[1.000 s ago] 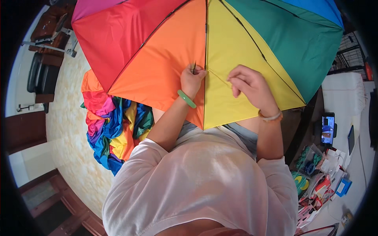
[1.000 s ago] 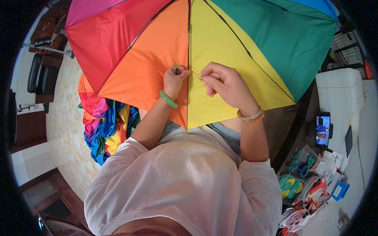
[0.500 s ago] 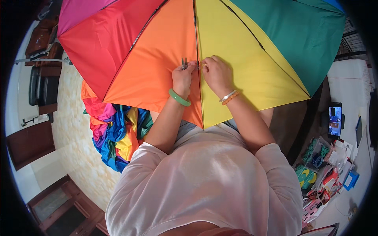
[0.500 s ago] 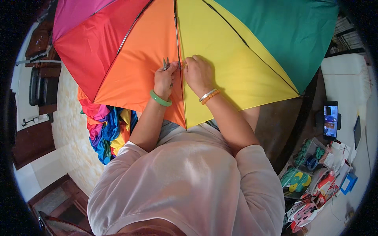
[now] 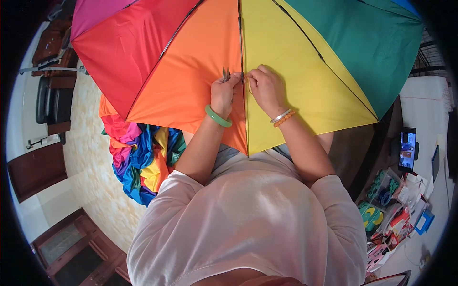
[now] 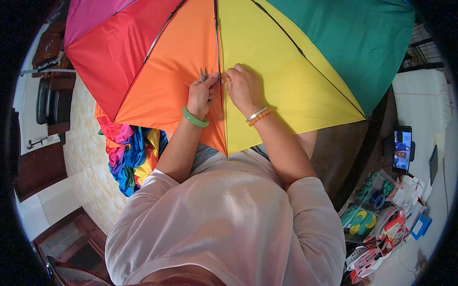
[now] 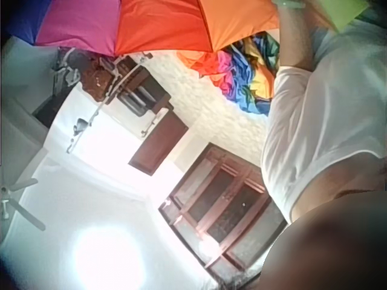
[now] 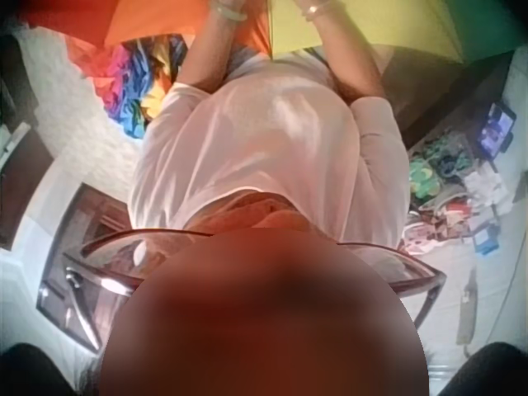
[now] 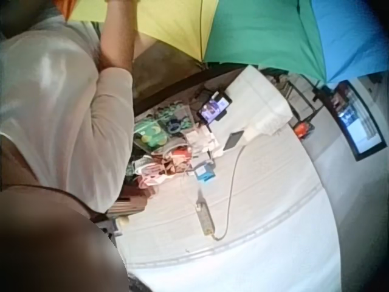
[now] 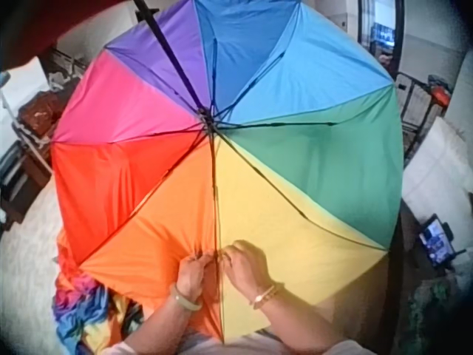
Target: Repairing a colorful umbrella by sewing the fabric back onto the metal ribs using a needle and thread.
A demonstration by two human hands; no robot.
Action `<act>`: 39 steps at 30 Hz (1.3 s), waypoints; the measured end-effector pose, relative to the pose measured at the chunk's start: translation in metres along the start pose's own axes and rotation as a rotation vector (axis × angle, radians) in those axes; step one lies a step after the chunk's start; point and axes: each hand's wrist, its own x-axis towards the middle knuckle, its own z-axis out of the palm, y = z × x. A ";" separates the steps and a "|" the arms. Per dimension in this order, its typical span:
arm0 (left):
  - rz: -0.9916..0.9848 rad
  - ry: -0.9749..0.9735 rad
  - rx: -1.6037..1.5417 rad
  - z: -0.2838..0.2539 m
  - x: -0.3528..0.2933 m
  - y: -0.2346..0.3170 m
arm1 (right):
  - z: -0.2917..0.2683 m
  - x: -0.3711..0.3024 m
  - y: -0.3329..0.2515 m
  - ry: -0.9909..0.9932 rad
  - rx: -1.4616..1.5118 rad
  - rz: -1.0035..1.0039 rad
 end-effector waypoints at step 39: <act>0.123 0.011 -0.024 -0.003 0.003 -0.005 | -0.006 -0.010 -0.005 -0.539 0.917 0.662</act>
